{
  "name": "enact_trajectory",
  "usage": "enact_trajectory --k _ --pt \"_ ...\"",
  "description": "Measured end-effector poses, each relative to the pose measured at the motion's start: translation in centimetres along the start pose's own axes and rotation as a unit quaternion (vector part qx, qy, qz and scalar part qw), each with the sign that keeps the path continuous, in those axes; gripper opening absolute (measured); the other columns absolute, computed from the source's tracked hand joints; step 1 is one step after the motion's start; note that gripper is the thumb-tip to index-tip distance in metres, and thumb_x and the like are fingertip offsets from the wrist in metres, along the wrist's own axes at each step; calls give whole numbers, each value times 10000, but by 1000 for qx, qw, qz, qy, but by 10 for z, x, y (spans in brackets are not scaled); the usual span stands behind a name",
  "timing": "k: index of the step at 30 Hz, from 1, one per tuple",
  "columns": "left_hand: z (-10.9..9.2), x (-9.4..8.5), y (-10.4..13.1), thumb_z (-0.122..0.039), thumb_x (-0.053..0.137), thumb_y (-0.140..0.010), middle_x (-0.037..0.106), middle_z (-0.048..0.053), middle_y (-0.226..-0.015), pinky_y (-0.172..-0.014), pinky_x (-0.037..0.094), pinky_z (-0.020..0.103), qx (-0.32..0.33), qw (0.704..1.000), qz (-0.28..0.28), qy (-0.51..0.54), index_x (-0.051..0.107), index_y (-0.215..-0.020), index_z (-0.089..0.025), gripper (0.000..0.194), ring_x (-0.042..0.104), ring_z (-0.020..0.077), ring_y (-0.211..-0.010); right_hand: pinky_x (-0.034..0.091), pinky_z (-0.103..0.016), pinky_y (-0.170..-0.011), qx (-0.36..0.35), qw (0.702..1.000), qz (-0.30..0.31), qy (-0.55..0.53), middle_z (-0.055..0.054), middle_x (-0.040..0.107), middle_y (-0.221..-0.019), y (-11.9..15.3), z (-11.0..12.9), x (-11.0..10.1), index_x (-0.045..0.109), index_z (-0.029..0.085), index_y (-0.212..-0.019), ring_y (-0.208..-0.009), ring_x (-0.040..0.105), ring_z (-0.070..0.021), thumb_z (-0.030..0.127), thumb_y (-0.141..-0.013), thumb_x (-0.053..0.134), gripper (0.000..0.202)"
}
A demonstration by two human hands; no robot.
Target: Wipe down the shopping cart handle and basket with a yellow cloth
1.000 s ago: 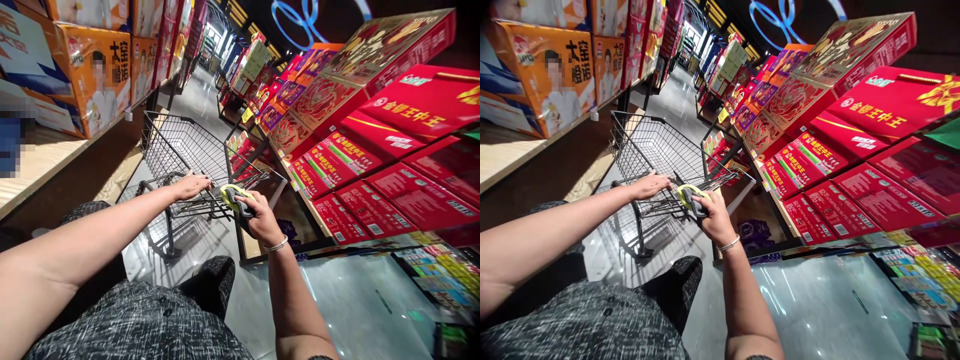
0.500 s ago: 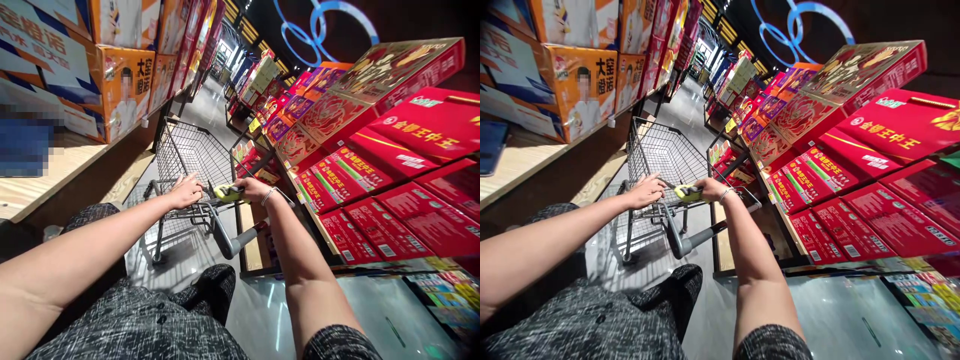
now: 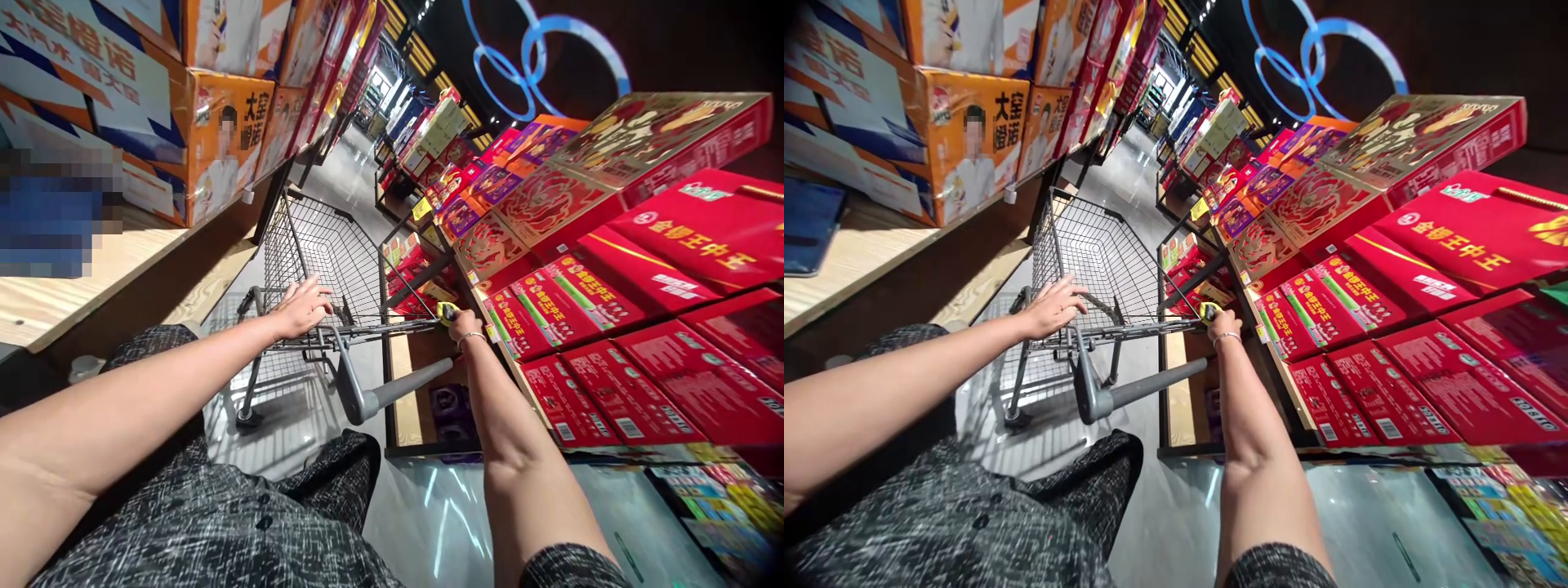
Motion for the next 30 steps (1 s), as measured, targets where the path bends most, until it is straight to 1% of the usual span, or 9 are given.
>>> enact_trajectory --k 4,8,12,16,19,21,24,27,30 --pt "8 -2 -4 -287 328 -899 410 4 -1539 -1179 127 651 -15 1000 -22 10 681 -1103 -275 409 85 308 -1526 482 -341 -861 22 999 40 -6 -217 572 -1268 22 11 28 605 153 -1306 -1030 641 -267 232 -862 569 452" --pt "18 -3 -7 -313 321 -901 375 -1 -1568 -1178 145 642 -18 999 -39 14 668 -1163 -284 436 87 310 -1527 471 -266 -820 -19 997 75 -26 -151 683 -1160 37 33 28 666 157 -1177 -1023 659 -225 190 -863 553 335" --pt "26 -4 -9 -321 316 -908 336 9 -1595 -1168 167 648 -23 999 -45 12 645 -1229 -281 462 93 322 -1525 462 -247 -755 -78 993 84 -38 -127 722 -1076 68 66 7 692 170 -1084 -961 675 -215 182 -841 572 272" --pt "27 -3 -11 -339 315 -921 246 33 -1633 -1164 181 650 -29 999 -38 5 582 -1327 -275 490 59 324 -1530 462 -271 -747 -204 978 36 -36 -116 698 -1075 123 126 -27 689 199 -1017 -915 666 -223 183 -824 552 236" --pt "29 -4 -10 -363 372 -907 150 78 -1655 -1189 182 597 -50 997 -50 7 475 -1449 -242 565 42 341 -1530 462 -276 -756 -281 958 7 -51 -98 671 -1045 159 160 -49 670 201 -1027 -894 644 -209 153 -822 531 252" --pt "34 -5 -9 -386 418 -888 41 123 -1665 -1204 200 544 -82 995 -59 23 337 -1538 -190 683 69 356 -1525 467 -281 -766 -313 946 -4 -80 -87 655 -1001 175 169 -59 663 185 -1029 -884 626 -202 122 -812 533 260" --pt "46 -9 -7 -443 456 -870 -36 183 -1657 -1213 224 475 -143 986 -71 51 120 -1591 -94 868 103 346 -1521 488 -290 -823 -378 907 -22 -186 -84 640 -1035 197 168 -72 649 162 -1128 -939 606 -190 73 -810 543 347" --pt "55 -12 -7 -472 454 -861 137 183 -1643 -1214 252 380 -181 980 -56 58 68 -1588 -48 926 193 291 -1509 477 -326 -957 -489 826 -66 -272 -85 586 -1268 231 164 -86 569 216 -1329 -1124 555 -187 38 -833 534 528" --pt "60 -19 -10 -477 465 -837 278 156 -1607 -1187 309 324 -184 981 -36 46 112 -1586 -53 930 333 272 -1462 443 -382 -1039 -536 797 -119 -253 -66 496 -1423 256 161 -83 523 295 -1399 -1232 484 -197 13 -857 499 611"
Point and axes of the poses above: each hand's wrist, its own y-axis away from the middle knuckle, its own x-axis out of the palm, z = x × y, the point moved 8 cm from there along -y, towards the middle knuckle
